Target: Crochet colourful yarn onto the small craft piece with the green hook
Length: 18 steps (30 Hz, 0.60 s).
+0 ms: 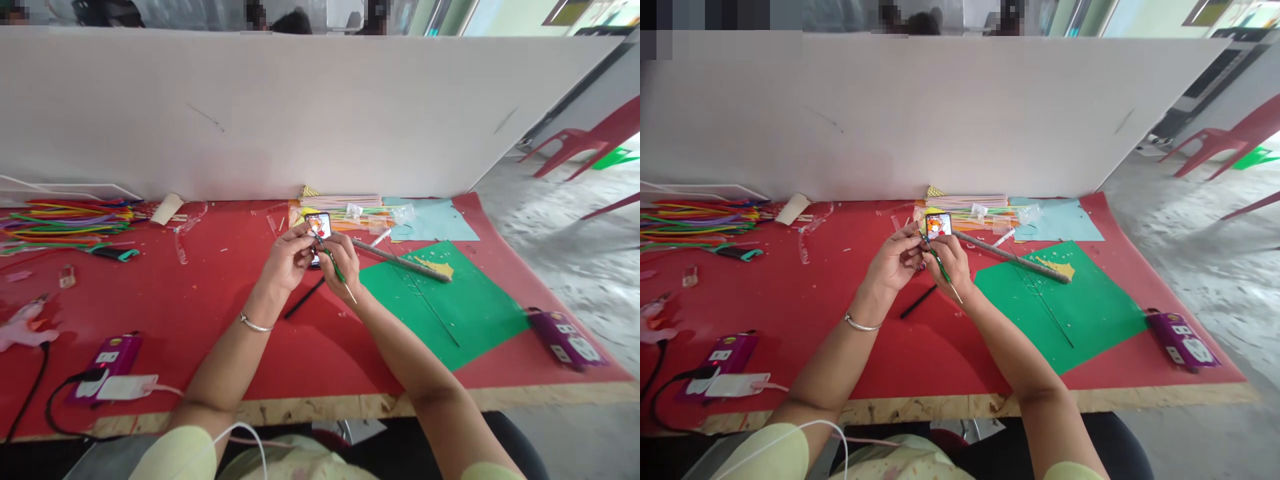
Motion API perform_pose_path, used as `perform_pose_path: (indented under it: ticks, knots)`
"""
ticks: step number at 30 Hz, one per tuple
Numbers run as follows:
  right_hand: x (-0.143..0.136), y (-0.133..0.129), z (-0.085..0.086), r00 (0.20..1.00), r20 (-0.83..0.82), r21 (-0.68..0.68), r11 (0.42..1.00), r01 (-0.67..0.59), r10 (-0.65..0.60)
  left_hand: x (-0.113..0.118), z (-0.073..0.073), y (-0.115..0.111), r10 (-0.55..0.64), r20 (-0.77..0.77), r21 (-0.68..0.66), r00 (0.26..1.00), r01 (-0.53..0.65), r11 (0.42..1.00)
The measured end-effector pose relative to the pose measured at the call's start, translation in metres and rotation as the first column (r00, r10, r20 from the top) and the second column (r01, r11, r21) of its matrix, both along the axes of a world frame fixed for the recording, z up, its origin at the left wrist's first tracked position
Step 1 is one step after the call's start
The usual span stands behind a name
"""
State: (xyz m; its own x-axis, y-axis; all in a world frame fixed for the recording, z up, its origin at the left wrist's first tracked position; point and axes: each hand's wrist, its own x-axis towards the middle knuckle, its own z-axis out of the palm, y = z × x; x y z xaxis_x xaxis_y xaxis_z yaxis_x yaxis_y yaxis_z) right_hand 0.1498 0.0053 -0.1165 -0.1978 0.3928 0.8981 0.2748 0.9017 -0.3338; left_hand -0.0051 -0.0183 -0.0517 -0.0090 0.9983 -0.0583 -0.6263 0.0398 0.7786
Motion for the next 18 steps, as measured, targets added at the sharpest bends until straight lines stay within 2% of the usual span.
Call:
perform_pose_path:
  ticks: [4, 10, 14, 18]
  knots:
    - [0.012, 0.009, 0.003, 0.991, 0.119, 0.003, 0.998, -0.055, 0.054, -0.014, 0.003, 0.003, -0.102, -0.062, -0.059, 0.993, 0.098, 0.993]
    - [0.03, 0.022, 0.014, 0.962, 0.25, 0.047, 0.991, -0.128, 0.113, -0.024, 0.006, 0.004, -0.105, -0.139, -0.072, 0.985, 0.095, 0.993]
    - [0.035, 0.026, 0.013, 0.944, 0.311, 0.0, 0.993, -0.116, 0.11, -0.026, 0.005, 0.004, -0.108, -0.151, -0.083, 0.983, 0.097, 0.992]
    - [0.034, 0.025, 0.007, 0.94, 0.335, 0.018, 0.997, -0.068, 0.058, -0.025, 0.004, 0.005, -0.129, -0.138, -0.082, 0.982, 0.119, 0.99]
